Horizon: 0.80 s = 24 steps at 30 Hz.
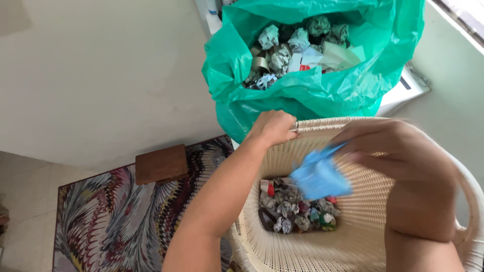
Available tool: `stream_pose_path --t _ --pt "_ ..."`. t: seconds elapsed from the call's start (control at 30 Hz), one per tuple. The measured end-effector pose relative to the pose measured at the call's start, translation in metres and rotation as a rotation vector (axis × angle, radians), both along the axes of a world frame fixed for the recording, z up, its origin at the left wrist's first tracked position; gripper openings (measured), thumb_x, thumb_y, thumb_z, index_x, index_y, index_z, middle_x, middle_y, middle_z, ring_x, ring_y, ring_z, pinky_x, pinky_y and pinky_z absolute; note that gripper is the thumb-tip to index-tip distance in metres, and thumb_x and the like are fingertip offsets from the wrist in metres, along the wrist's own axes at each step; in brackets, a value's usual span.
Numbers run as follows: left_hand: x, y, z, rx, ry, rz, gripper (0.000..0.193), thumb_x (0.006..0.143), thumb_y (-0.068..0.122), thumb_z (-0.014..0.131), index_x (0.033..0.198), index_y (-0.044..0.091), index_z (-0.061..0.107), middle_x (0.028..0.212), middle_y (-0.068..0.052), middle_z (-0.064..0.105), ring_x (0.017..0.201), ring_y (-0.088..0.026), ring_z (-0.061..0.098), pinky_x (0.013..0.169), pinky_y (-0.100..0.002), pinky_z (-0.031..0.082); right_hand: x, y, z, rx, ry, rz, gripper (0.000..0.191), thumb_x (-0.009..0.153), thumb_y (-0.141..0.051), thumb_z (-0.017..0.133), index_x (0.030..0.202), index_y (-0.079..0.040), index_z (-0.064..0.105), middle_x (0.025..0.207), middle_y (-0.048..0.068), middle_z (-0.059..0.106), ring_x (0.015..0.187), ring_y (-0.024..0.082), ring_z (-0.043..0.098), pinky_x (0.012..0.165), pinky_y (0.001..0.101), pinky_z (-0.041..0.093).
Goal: The person holds a plastic waste basket filled with crumpled paper and small trash and transfers the trash piece by piece by hand into a green plastic trash bag, occasionally pulling items out of the basket and tossing them in.
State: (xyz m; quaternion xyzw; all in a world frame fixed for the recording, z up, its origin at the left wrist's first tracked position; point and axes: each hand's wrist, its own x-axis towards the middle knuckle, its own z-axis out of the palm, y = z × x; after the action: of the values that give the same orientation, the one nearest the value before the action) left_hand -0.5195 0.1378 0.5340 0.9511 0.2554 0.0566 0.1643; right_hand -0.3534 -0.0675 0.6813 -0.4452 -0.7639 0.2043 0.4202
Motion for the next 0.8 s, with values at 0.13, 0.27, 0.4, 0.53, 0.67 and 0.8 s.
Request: stream_pose_path --t 0.13,0.27,0.4,0.53,0.67,0.8 --pt "0.001 0.001 0.000 0.002 -0.028 0.006 0.032 0.075 0.043 0.079 0.087 0.013 0.077 0.089 -0.015 0.075 0.087 -0.037 0.072 0.074 -0.051 0.056 0.024 -0.018 -0.022 0.418 0.264 -0.429 0.020 0.094 -0.005 0.071 0.111 0.003 0.065 0.111 0.016 0.067 0.101 0.029 0.066 0.089 0.0365 0.051" --pt "0.004 0.005 -0.004 0.007 -0.026 0.004 0.031 0.076 0.042 0.079 0.087 0.014 0.077 0.090 -0.014 0.075 0.087 -0.036 0.073 0.076 -0.050 0.057 0.074 0.007 -0.057 0.659 0.320 -0.666 0.027 0.103 0.003 0.069 0.126 0.008 0.056 0.122 0.018 0.059 0.113 0.030 0.057 0.100 0.0369 0.044" --pt "0.007 0.008 -0.006 0.017 0.011 0.006 0.032 0.075 0.043 0.079 0.087 0.013 0.077 0.090 -0.014 0.075 0.088 -0.035 0.073 0.075 -0.050 0.057 0.085 0.053 -0.063 0.777 0.026 -0.800 0.041 0.108 0.007 0.070 0.144 0.010 0.049 0.140 0.021 0.055 0.131 0.033 0.053 0.116 0.0392 0.040" --pt "0.000 0.010 -0.003 -0.006 0.016 0.020 0.037 0.076 0.047 0.079 0.086 0.012 0.077 0.090 -0.014 0.075 0.088 -0.036 0.072 0.075 -0.050 0.056 0.074 0.105 -0.051 0.639 -0.393 -0.834 0.064 0.096 -0.003 0.079 0.150 0.012 0.050 0.154 0.029 0.053 0.140 0.045 0.055 0.119 0.0482 0.044" --pt "-0.014 0.009 0.003 0.019 -0.002 0.078 0.034 0.075 0.045 0.078 0.088 0.013 0.077 0.092 -0.013 0.076 0.089 -0.036 0.072 0.075 -0.051 0.057 0.078 0.128 -0.052 0.049 -0.193 -0.728 0.065 0.089 -0.014 0.078 0.147 0.004 0.056 0.163 0.024 0.048 0.096 0.032 0.069 0.084 0.0403 0.054" --pt "-0.026 0.006 0.006 0.012 0.015 0.092 0.040 0.077 0.050 0.078 0.089 0.012 0.077 0.091 -0.014 0.075 0.091 -0.036 0.072 0.076 -0.052 0.056 0.086 0.121 -0.058 0.426 -0.275 -0.617 0.047 0.096 -0.002 0.076 0.140 0.008 0.061 0.151 0.025 0.061 0.133 0.034 0.064 0.108 0.0410 0.054"
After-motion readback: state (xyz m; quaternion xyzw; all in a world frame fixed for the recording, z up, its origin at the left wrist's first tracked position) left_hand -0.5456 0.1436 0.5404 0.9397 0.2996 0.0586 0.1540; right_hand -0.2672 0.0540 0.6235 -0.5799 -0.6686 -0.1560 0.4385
